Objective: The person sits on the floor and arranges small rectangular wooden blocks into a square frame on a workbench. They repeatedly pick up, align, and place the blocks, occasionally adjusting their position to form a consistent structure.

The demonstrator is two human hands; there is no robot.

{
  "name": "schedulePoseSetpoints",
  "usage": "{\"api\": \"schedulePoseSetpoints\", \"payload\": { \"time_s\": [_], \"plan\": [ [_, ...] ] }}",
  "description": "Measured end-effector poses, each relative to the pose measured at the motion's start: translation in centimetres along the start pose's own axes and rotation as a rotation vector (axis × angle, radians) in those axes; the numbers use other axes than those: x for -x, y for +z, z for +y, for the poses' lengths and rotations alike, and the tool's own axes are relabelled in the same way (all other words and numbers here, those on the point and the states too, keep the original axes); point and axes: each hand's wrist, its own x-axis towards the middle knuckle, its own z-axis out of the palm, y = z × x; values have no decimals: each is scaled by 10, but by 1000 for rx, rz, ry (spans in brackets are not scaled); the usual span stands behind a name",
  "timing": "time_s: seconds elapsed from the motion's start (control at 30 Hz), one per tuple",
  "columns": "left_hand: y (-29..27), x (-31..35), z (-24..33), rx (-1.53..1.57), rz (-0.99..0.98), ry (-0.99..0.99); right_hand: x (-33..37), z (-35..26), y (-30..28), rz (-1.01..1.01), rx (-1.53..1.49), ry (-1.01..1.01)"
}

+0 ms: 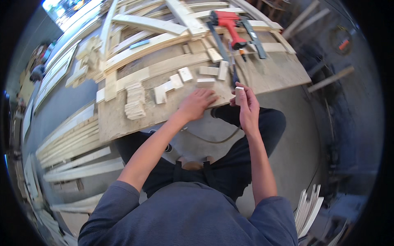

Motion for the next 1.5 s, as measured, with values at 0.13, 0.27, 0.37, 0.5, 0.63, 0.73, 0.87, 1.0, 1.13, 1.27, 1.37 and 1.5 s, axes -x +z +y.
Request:
{"api": "schedulePoseSetpoints", "payload": {
  "time_s": [0.13,0.27,0.37,0.5,0.63,0.73,0.87,1.0,1.13,1.27,1.37,1.5],
  "plan": [
    [27,-7,0,17,92,61,-29,12,26,-123,24,18],
    [12,0,-3,10,165,63,-61,-20,70,-417,168,-32],
    [16,1,-3,15,177,57,-93,-26,89,-548,438,-152],
    [22,3,3,34,-6,10,-110,16,95,-521,444,-188],
    [31,9,7,-70,-26,-28,-112,43,89,-479,291,-71],
    [-12,40,45,119,46,139,-109,52,80,-329,563,-504],
    [32,161,91,581,-354,-276,-84,49,97,-385,533,-635],
    [132,240,117,868,-795,-412,-80,73,102,-485,668,-706],
    [166,208,116,923,-1183,-418,-80,79,101,-569,757,-744],
    [160,203,124,1001,-1234,-481,-78,82,102,-646,737,-568],
    [159,197,129,1020,-1211,-538,-79,83,104,-696,743,-501],
    [157,177,160,1143,-1288,-570,-79,83,101,-724,694,-451]
  ]
}}
